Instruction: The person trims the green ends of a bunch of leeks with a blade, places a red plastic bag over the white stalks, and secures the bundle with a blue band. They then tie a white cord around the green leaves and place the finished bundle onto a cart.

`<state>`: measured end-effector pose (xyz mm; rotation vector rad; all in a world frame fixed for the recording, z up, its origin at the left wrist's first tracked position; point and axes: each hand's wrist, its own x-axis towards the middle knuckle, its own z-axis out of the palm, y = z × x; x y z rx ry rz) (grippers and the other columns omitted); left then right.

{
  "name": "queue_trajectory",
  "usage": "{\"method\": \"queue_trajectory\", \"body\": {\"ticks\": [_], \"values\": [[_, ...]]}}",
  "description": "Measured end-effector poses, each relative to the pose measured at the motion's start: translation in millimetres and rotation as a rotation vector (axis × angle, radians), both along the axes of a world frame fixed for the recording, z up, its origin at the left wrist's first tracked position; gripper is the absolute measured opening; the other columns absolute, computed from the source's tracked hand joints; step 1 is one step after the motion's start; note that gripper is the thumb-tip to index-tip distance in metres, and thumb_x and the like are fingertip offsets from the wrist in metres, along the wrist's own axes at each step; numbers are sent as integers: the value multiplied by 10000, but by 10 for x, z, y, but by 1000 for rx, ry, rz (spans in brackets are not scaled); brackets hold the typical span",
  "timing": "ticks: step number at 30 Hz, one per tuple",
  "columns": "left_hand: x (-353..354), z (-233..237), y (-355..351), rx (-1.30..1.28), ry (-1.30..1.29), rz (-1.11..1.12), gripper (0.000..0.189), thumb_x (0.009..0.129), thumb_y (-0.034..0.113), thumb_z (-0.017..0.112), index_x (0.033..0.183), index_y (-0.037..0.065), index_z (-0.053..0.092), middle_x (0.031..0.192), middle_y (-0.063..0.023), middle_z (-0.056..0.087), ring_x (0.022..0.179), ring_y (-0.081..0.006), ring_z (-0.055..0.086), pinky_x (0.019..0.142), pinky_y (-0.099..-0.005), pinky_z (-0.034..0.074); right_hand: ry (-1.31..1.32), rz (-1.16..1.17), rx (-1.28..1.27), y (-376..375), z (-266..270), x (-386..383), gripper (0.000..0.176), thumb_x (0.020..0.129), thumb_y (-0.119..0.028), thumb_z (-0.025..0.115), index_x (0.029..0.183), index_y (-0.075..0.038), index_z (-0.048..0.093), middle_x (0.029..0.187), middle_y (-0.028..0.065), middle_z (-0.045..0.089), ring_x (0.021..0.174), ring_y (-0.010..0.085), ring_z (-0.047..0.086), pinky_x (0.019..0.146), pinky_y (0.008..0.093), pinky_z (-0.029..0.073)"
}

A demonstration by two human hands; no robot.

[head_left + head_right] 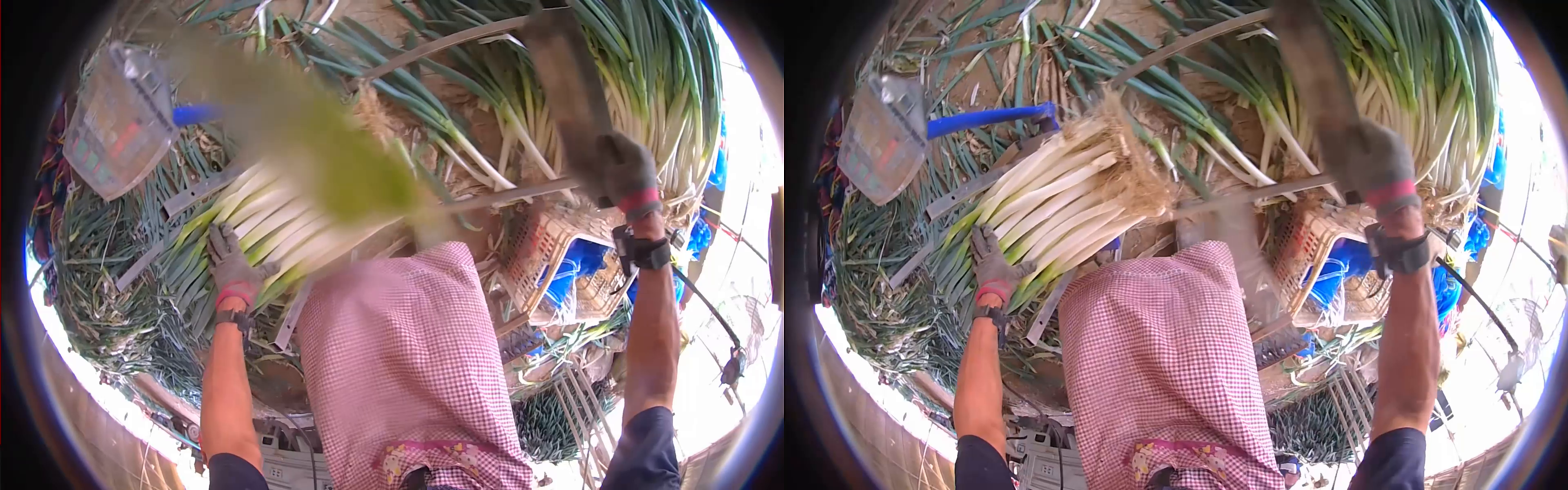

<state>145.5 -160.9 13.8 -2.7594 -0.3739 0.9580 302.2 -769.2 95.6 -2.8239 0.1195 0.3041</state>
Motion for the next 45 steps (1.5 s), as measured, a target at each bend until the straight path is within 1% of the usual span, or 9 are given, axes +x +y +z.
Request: {"method": "queue_trajectory", "body": {"ticks": [5,10,18,24,28,32,36,43,45], "values": [[92,98,-107,34,70,19,1386,583,605,858,1573,16,87,1644,-229,49,1516,-409,82,1216,-510,157,-171,89,-439,-544,-372,208,258,951,-273,508,949,-71,667,853,165,688,803,396,678,716,506,533],[-16,-81,85,-1,2,-56,1367,600,595,857,1563,-14,101,1627,-270,64,1513,-407,94,1229,-458,149,-46,114,-274,-764,-1057,80,260,948,-289,504,1023,-95,660,904,191,690,853,418,671,770,531,524],[-33,-120,133,-33,-2,-48,1328,619,500,888,1567,0,105,1625,-274,60,1519,-390,86,1229,-444,169,179,-684,110,-1422,-1017,-2118,329,923,-342,605,1069,-72,721,947,206,716,906,368,698,817,413,535],[77,79,29,-97,37,-51,1059,775,357,819,1546,-33,207,1597,-251,225,1493,-344,221,1208,-359,211,512,-1183,259,-1113,-941,-3837,333,914,-298,655,1012,10,732,728,64,687,637,147,641,643,320,518],[166,407,-158,-327,-59,153,756,902,288,706,1479,-55,359,1497,-223,427,1391,-295,409,1158,-350,288,483,-1070,243,-1226,-1338,-4164,305,919,-293,656,1006,-14,744,727,35,670,612,118,613,570,285,488],[75,812,-633,-444,-203,112,411,996,251,594,1279,-47,586,1216,-150,645,1091,-225,606,976,-309,450,445,-1100,349,-1442,-1712,-3803,335,875,-370,643,995,-75,750,882,136,737,840,258,707,776,374,530],[-475,1102,-1748,-579,-62,336,283,1008,273,578,991,12,684,799,-4,620,688,-92,518,639,-248,446,373,-1015,345,-1709,-2229,-3586,302,850,-334,677,1016,-94,754,986,158,732,954,327,694,861,386,529],[-1636,713,-2844,-561,175,151,161,945,147,673,950,-14,679,785,-17,625,697,-87,541,661,-267,475,421,-813,318,-1938,-2987,-3408,352,832,-287,676,1080,-44,734,1096,178,716,1069,329,673,955,396,504],[-1604,645,-3029,-514,207,360,161,947,135,666,955,-25,679,823,-31,652,742,-94,570,679,-269,484,459,-754,253,-1909,-3136,-3464,352,832,-291,668,1087,-58,735,1125,180,705,1089,335,660,960,409,500]]}}
